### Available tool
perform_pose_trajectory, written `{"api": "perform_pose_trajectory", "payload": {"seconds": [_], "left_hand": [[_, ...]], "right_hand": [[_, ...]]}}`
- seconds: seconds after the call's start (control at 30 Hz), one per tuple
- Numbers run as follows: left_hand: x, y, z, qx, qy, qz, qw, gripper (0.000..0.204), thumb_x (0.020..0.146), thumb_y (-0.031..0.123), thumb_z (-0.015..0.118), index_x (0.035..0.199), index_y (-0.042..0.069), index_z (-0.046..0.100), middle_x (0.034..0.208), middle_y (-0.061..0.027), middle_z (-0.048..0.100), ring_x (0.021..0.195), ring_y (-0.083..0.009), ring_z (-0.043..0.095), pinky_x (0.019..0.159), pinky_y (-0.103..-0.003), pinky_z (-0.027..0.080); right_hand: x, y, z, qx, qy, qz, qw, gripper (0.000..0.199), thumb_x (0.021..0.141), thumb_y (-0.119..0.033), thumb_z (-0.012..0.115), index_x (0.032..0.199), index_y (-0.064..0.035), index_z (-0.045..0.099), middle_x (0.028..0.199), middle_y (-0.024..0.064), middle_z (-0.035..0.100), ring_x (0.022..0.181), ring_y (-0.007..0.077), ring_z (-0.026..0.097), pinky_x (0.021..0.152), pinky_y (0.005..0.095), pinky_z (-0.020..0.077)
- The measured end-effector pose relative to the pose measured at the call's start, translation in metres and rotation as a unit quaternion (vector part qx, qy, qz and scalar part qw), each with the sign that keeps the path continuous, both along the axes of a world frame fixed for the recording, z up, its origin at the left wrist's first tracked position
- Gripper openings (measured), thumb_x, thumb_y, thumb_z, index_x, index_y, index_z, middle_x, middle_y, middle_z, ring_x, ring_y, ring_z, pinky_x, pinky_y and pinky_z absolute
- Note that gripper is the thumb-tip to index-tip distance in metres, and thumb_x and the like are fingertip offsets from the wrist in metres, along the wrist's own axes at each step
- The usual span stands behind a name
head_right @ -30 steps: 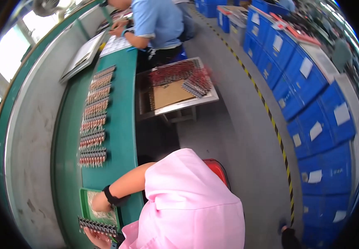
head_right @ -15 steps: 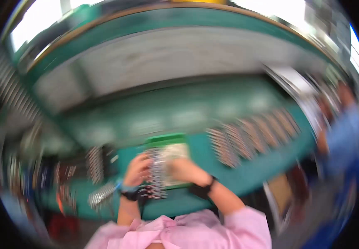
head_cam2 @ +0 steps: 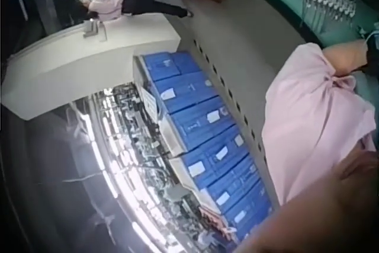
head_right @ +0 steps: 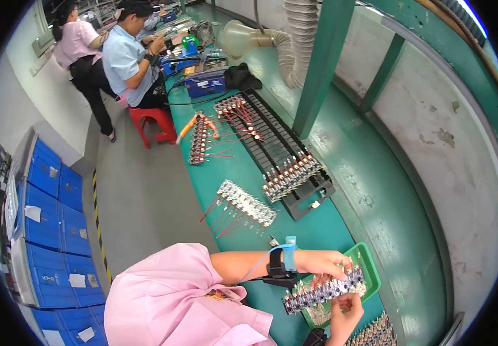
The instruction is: The person picks up a circuit board strip and inserts small white components into it by hand, one at a time, from a green tray. After filling the strip, the person places it on the table and picks up another circuit board strip to repeat the process.
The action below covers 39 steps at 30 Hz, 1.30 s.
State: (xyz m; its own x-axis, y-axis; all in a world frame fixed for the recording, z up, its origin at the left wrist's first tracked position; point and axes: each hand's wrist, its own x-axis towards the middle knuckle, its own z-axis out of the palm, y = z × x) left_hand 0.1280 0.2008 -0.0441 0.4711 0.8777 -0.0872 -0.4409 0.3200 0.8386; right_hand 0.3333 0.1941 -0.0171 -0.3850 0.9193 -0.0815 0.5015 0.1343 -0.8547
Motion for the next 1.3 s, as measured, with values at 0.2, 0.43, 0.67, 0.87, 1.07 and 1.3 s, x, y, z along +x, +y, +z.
{"api": "perform_pose_trajectory", "payload": {"seconds": [0.2,0.43,0.67,0.87,1.07,1.3], "left_hand": [[0.007,-0.003,0.005,0.023,-0.017,-0.041,0.999,0.027,0.082,0.016,0.056,0.104,0.003,0.047,0.063,-0.0043,0.053,0.041,-0.0107,0.053,0.033,-0.024,0.044],[-0.015,-0.006,0.022,-0.011,0.045,-0.013,0.999,0.028,0.082,0.014,0.058,0.106,0.001,0.048,0.072,-0.0055,0.058,0.046,-0.0096,0.054,0.037,-0.023,0.044],[-0.006,-0.008,0.036,-0.034,0.047,-0.006,0.998,0.021,0.084,0.011,0.055,0.101,0.003,0.046,0.068,-0.0039,0.056,0.045,-0.0094,0.053,0.036,-0.021,0.044],[-0.002,-0.017,0.035,-0.002,0.070,-0.013,0.997,0.022,0.084,0.010,0.055,0.102,0.004,0.044,0.068,-0.0037,0.056,0.046,-0.0089,0.053,0.036,-0.020,0.043],[-0.004,-0.021,0.037,-0.003,0.068,-0.015,0.998,0.022,0.084,0.009,0.055,0.102,0.003,0.043,0.069,-0.0040,0.056,0.046,-0.0087,0.053,0.037,-0.020,0.043],[-0.004,-0.021,0.036,-0.001,0.067,-0.018,0.998,0.023,0.084,0.009,0.055,0.104,0.003,0.043,0.070,-0.0047,0.057,0.046,-0.0086,0.053,0.037,-0.020,0.043]], "right_hand": [[0.009,-0.006,0.000,0.074,0.010,-0.023,0.997,0.011,0.072,0.005,0.060,0.077,-0.0007,0.052,0.065,0.0010,0.052,0.061,0.0072,0.047,0.058,0.0206,0.0406],[-0.012,-0.009,0.016,0.076,0.101,-0.130,0.983,0.012,0.074,0.006,0.062,0.086,0.0046,0.058,0.081,0.0061,0.063,0.076,0.0118,0.060,0.069,0.0229,0.0483],[-0.009,-0.023,0.026,0.088,0.247,-0.157,0.952,0.009,0.074,0.007,0.061,0.082,0.0028,0.059,0.080,0.0077,0.063,0.074,0.0118,0.060,0.065,0.0219,0.0477],[-0.008,-0.034,0.029,0.208,0.188,-0.075,0.957,0.013,0.069,0.011,0.060,0.079,0.0029,0.058,0.079,0.0107,0.062,0.070,0.0154,0.058,0.060,0.0242,0.0454],[-0.014,-0.034,0.026,0.256,0.156,-0.075,0.951,0.014,0.067,0.010,0.060,0.077,0.0003,0.059,0.074,0.0083,0.059,0.063,0.0160,0.056,0.054,0.0243,0.0444],[-0.014,-0.033,0.027,0.277,0.139,-0.069,0.948,0.016,0.065,0.011,0.060,0.076,0.0006,0.058,0.073,0.0083,0.058,0.062,0.0172,0.055,0.054,0.0252,0.0443]]}}
